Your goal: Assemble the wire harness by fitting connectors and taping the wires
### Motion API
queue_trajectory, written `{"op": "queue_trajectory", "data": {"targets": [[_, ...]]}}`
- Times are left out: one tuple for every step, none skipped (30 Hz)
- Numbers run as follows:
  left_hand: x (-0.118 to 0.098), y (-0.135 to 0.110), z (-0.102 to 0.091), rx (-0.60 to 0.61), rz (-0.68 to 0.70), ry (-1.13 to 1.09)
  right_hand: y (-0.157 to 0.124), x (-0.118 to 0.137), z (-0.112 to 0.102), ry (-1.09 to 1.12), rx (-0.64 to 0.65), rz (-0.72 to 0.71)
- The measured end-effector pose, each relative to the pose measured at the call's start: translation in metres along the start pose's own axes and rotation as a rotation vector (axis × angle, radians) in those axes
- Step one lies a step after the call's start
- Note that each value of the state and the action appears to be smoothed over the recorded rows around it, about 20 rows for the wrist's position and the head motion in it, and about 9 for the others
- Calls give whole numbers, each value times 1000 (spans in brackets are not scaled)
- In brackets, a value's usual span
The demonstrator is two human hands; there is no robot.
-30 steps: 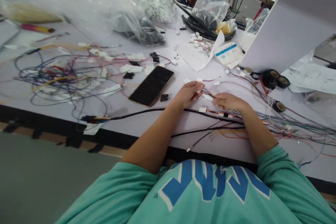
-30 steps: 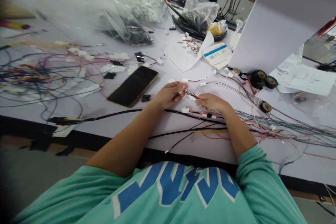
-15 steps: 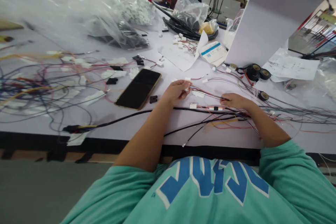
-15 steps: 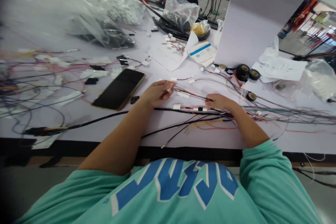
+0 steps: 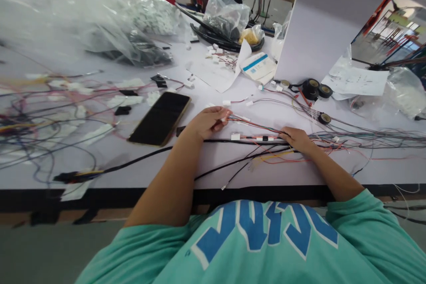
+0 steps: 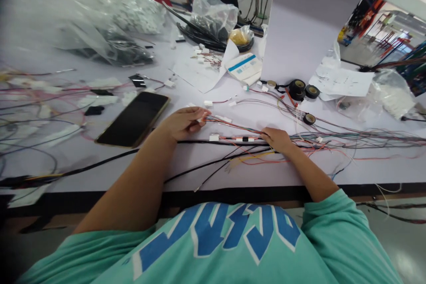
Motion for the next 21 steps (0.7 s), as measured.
{"op": "queue_trajectory", "data": {"targets": [[0, -1, -1, 4, -1, 25, -1, 1, -2, 5, 9, -22], [0, -1, -1, 8, -4, 49, -3, 2, -5, 26, 32, -58], [1, -1, -2, 14, -11, 73, -4, 4, -8, 63, 68, -108], [1, -1, -2, 23, -18, 92, -4, 7, -14, 113, 107, -165], [2, -1, -2, 33, -26, 105, -2, 9, -21, 164, 134, -215], [2, -2, -2, 44, -34, 114, 4, 9, -30, 202, 137, -249], [3, -2, -1, 56, -38, 122, 14, 7, -40, 216, 103, -254], [3, -2, 0, 69, -40, 131, 28, 3, -50, 202, 36, -232], [2, -3, 1, 79, -40, 141, 44, -2, -58, 163, -48, -193], [2, -3, 2, 91, -38, 152, 60, -5, -63, 109, -130, -148], [2, -4, 4, 103, -37, 159, 75, -6, -63, 50, -188, -117], [2, -5, 5, 113, -39, 159, 88, -4, -60, -6, -224, -98], [2, -5, 6, 119, -42, 149, 99, -1, -54, -56, -238, -93], [2, -6, 7, 121, -44, 135, 108, 3, -46, -97, -236, -90], [3, -6, 7, 122, -45, 121, 113, 7, -38, -125, -230, -84], [3, -6, 8, 125, -43, 108, 117, 9, -31, -142, -222, -76], [3, -6, 8, 127, -40, 91, 118, 11, -26, -152, -212, -64], [3, -6, 8, 127, -36, 73, 117, 13, -23, -144, -206, -49], [3, -6, 9, 126, -38, 56, 115, 14, -22, -122, -205, -33], [3, -7, 10, 123, -47, 38, 113, 14, -22, -91, -207, -15], [4, -7, 11, 111, -62, 21, 109, 15, -25, -59, -215, 5]]}}
Point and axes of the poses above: each hand's wrist, its own y-axis towards the middle knuckle, its own z-axis out of the palm, x = y × z, the point moved 9 cm from there along y, towards the middle knuckle, and after that the axes turned 12 degrees about -x, right-handed, at the moved point
